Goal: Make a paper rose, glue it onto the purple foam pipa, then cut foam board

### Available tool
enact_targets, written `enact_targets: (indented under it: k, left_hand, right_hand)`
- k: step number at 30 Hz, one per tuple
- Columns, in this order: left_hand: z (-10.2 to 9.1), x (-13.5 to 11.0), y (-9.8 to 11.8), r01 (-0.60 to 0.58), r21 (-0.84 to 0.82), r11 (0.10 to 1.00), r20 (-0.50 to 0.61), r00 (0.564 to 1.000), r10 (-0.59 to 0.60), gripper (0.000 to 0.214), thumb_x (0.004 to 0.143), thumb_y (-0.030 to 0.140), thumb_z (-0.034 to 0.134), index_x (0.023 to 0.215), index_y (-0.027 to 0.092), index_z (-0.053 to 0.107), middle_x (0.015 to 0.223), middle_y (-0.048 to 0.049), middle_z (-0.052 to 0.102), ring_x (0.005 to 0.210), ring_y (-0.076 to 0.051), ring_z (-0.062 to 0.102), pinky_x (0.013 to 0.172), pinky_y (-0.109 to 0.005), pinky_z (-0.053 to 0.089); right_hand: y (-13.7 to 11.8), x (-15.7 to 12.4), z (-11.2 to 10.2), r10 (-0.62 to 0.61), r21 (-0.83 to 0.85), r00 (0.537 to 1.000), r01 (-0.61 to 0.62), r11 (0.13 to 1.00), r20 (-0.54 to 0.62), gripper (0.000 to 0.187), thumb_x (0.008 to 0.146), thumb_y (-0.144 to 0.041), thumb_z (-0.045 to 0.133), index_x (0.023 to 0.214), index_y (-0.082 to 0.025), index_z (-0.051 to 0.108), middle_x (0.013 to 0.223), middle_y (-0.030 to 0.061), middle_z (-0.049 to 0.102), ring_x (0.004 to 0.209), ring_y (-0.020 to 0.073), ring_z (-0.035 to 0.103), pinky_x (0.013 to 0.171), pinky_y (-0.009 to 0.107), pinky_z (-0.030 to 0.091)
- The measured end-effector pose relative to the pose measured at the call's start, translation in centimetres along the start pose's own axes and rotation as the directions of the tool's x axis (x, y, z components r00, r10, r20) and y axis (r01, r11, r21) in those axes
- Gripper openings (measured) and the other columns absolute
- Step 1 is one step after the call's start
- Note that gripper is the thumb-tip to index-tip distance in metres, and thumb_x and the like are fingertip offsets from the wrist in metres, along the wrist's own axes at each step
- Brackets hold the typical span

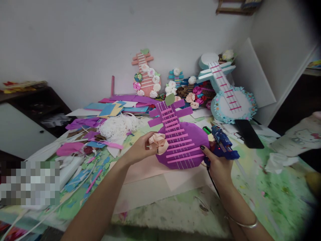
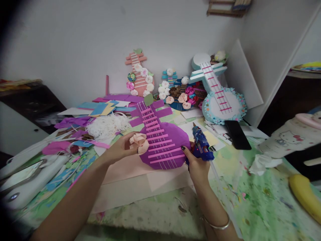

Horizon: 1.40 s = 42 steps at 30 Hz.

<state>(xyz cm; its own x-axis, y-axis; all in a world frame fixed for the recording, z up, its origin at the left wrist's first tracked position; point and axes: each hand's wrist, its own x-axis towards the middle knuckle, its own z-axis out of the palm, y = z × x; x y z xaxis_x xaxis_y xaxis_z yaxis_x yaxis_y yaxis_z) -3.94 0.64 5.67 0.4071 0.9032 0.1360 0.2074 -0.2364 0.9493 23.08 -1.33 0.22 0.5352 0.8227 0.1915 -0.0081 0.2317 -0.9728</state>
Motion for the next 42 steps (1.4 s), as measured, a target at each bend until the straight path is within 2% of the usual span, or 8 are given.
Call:
enact_targets:
  k: [7, 14, 20, 27, 32, 35, 38, 42]
  left_hand:
    - [0.3, 0.3, -0.5, -0.022, 0.099, 0.995, -0.072, 0.997, 0.029, 0.041, 0.068, 0.026, 0.071, 0.105, 0.018, 0.058, 0.096, -0.0049, 0.063, 0.087, -0.02, 0.06, 0.073, -0.026, 0.046]
    - [0.8, 0.4, -0.6, 0.023, 0.099, 0.995, -0.142, 0.99, -0.009, 0.044, 0.063, 0.026, 0.073, 0.102, 0.017, 0.057, 0.092, -0.0039, 0.063, 0.081, -0.019, 0.06, 0.071, -0.026, 0.046]
    - [0.6, 0.3, -0.4, -0.056, 0.078, 0.995, -0.086, 0.994, 0.062, 0.036, 0.07, 0.023, 0.066, 0.105, 0.017, 0.061, 0.089, -0.0034, 0.062, 0.076, -0.016, 0.058, 0.065, -0.023, 0.044]
    - [0.0, 0.4, -0.9, 0.021, -0.053, 0.998, -0.037, 0.999, -0.022, 0.044, 0.067, 0.032, 0.072, 0.106, 0.017, 0.061, 0.086, -0.0034, 0.06, 0.07, -0.015, 0.056, 0.057, -0.022, 0.046]
    - [-1.3, 0.2, -1.0, -0.019, 0.041, 0.999, 0.037, 0.999, 0.018, 0.046, 0.066, 0.033, 0.075, 0.106, 0.016, 0.057, 0.091, -0.0045, 0.059, 0.079, -0.018, 0.057, 0.065, -0.025, 0.048]
    - [-1.3, 0.2, -0.5, -0.071, 0.131, 0.989, 0.081, 0.995, 0.061, 0.037, 0.069, 0.03, 0.071, 0.099, 0.016, 0.057, 0.085, -0.0017, 0.055, 0.075, -0.015, 0.054, 0.065, -0.023, 0.046]
    - [-0.6, 0.2, -0.2, -0.022, 0.152, 0.988, 0.028, 0.999, 0.018, 0.031, 0.069, 0.03, 0.07, 0.091, 0.015, 0.056, 0.077, 0.0012, 0.052, 0.067, -0.012, 0.051, 0.059, -0.021, 0.044]
    - [0.1, 0.4, -0.3, 0.074, 0.13, 0.989, -0.042, 0.997, -0.069, 0.04, 0.062, 0.032, 0.073, 0.093, 0.015, 0.054, 0.078, 0.0005, 0.055, 0.069, -0.014, 0.055, 0.058, -0.022, 0.046]
  right_hand:
    - [-0.1, 0.1, 0.0, -0.018, 0.0, 1.0, 0.018, 1.0, 0.005, 0.035, 0.057, -0.037, 0.081, 0.081, -0.017, 0.064, 0.078, 0.0015, 0.065, 0.07, 0.0162, 0.057, 0.067, 0.031, 0.047]
    - [-0.3, 0.0, 0.1, -0.027, 0.022, 1.0, 0.027, 0.999, 0.007, 0.033, 0.057, -0.034, 0.081, 0.079, -0.018, 0.063, 0.077, 0.0001, 0.064, 0.071, 0.0156, 0.056, 0.069, 0.031, 0.047]
    - [-0.4, 0.1, 0.0, -0.006, 0.06, 1.0, 0.005, 0.998, 0.007, 0.033, 0.057, -0.034, 0.082, 0.081, -0.018, 0.064, 0.078, -0.0001, 0.065, 0.069, 0.0148, 0.057, 0.067, 0.03, 0.048]
    - [-0.1, 0.1, -0.1, 0.023, 0.03, 1.0, -0.023, 0.999, 0.014, 0.034, 0.057, -0.035, 0.082, 0.081, -0.018, 0.065, 0.077, 0.0003, 0.066, 0.071, 0.0166, 0.059, 0.067, 0.031, 0.048]
    - [-0.6, -0.1, 0.0, -0.011, 0.026, 1.0, 0.011, 1.0, 0.017, 0.034, 0.056, -0.034, 0.082, 0.079, -0.017, 0.064, 0.079, 0.0009, 0.066, 0.073, 0.0164, 0.059, 0.07, 0.031, 0.049]
    - [-0.9, -0.2, 0.0, -0.02, 0.012, 1.0, 0.02, 1.0, 0.021, 0.032, 0.057, -0.034, 0.081, 0.078, -0.017, 0.063, 0.079, 0.0009, 0.066, 0.073, 0.0158, 0.058, 0.07, 0.031, 0.049]
    - [-0.9, -0.2, -0.1, -0.012, -0.032, 0.999, 0.014, 0.999, 0.032, 0.031, 0.059, -0.034, 0.08, 0.079, -0.018, 0.064, 0.076, 0.0003, 0.065, 0.071, 0.0154, 0.058, 0.071, 0.032, 0.048]
    - [-0.9, -0.2, -0.1, -0.027, -0.041, 0.999, 0.028, 0.999, 0.04, 0.032, 0.06, -0.036, 0.08, 0.081, -0.018, 0.065, 0.079, 0.0011, 0.067, 0.075, 0.0173, 0.059, 0.075, 0.034, 0.048]
